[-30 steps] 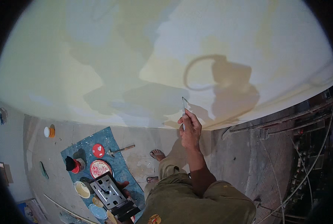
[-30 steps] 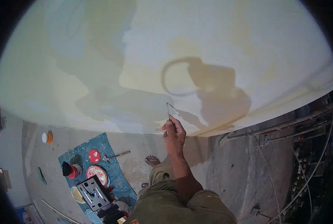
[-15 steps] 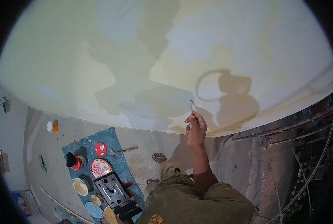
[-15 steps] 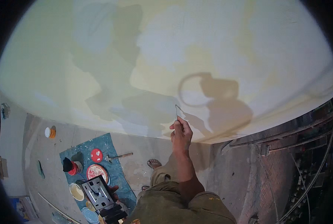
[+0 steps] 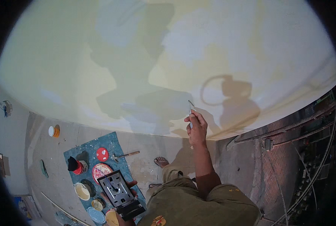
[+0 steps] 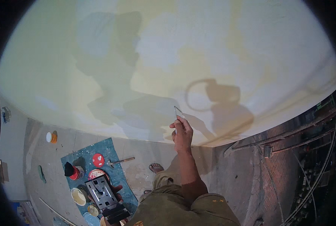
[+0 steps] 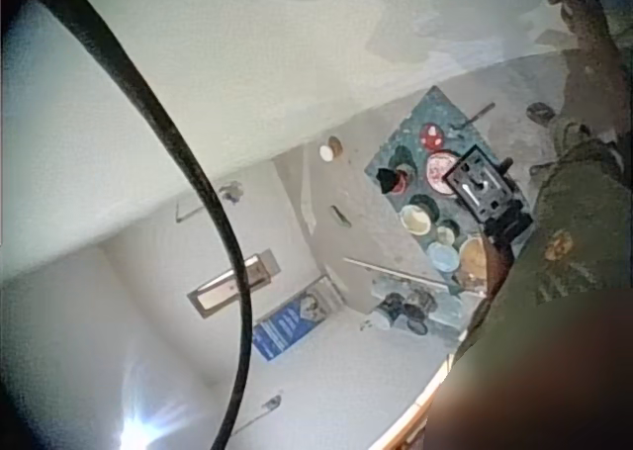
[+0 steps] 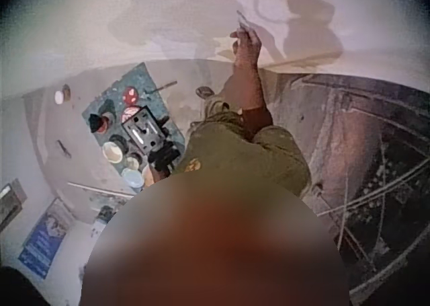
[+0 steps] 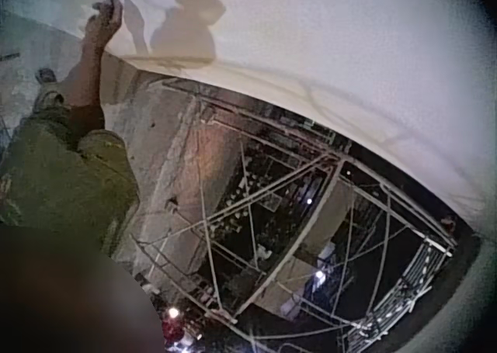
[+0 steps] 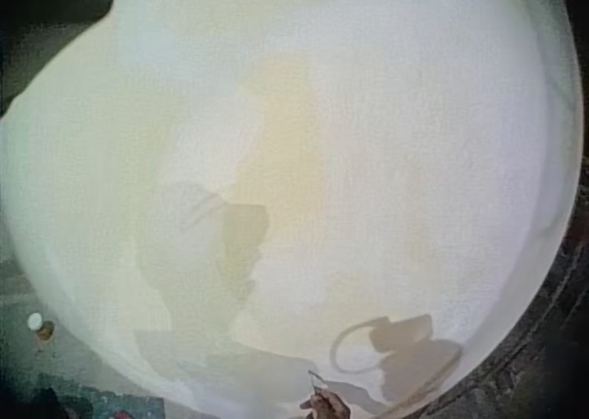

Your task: Inspecting and manipulating an electrical light fixture using a screwdriver.

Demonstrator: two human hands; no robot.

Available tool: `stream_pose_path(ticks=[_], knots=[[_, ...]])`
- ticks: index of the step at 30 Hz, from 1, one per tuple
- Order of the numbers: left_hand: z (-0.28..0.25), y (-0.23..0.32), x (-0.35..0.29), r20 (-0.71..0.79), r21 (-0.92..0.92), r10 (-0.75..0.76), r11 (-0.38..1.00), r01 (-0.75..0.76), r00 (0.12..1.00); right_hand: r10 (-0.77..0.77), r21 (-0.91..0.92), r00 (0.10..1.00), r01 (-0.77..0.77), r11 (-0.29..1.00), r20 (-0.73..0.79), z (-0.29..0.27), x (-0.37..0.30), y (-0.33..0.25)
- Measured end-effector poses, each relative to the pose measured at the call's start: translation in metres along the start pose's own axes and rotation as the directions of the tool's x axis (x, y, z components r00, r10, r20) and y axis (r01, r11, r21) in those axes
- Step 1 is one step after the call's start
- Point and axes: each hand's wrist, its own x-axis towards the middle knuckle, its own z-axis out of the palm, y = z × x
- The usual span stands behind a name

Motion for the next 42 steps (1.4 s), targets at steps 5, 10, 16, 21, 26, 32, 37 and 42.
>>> stream_pose_path(ticks=[5,10,16,21,26,32,37,42], knots=[[-0.011,0.003,-0.007,-0.057,0.041,0.044,0.998,-0.041,0.997,0.069,0.027,0.997,-0.071,0.997,0.046,0.014,-0.007,-0.005],[-0.024,0.009,-0.001,-0.068,0.110,0.023,0.994,-0.016,0.997,0.115,0.105,0.974,-0.137,0.985,0.197,0.028,-0.008,-0.009],[-0.013,-0.001,0.004,-0.125,0.066,0.159,0.986,-0.152,0.979,0.032,0.130,0.995,-0.044,0.991,0.094,0.032,0.001,-0.003],[-0.028,0.020,0.001,-0.091,0.106,0.091,0.991,-0.081,0.992,0.026,0.120,0.998,-0.033,0.992,0.063,0.041,-0.001,-0.012],[-0.035,0.026,0.000,-0.051,0.141,0.092,0.986,-0.084,0.994,0.060,0.109,0.996,-0.067,0.992,0.068,0.045,-0.003,-0.022],[-0.025,0.028,0.020,-0.042,0.131,0.100,0.987,-0.093,0.994,0.027,0.075,1.000,-0.027,0.997,0.002,0.056,0.003,-0.015],[-0.016,0.023,0.023,-0.068,0.095,0.085,0.992,-0.078,0.994,0.067,0.098,0.996,-0.072,0.993,0.056,0.064,0.004,-0.017],[-0.031,0.029,0.018,-0.100,0.055,0.084,0.995,-0.079,0.991,0.121,0.145,0.956,-0.164,0.976,0.266,0.082,-0.013,-0.036]])
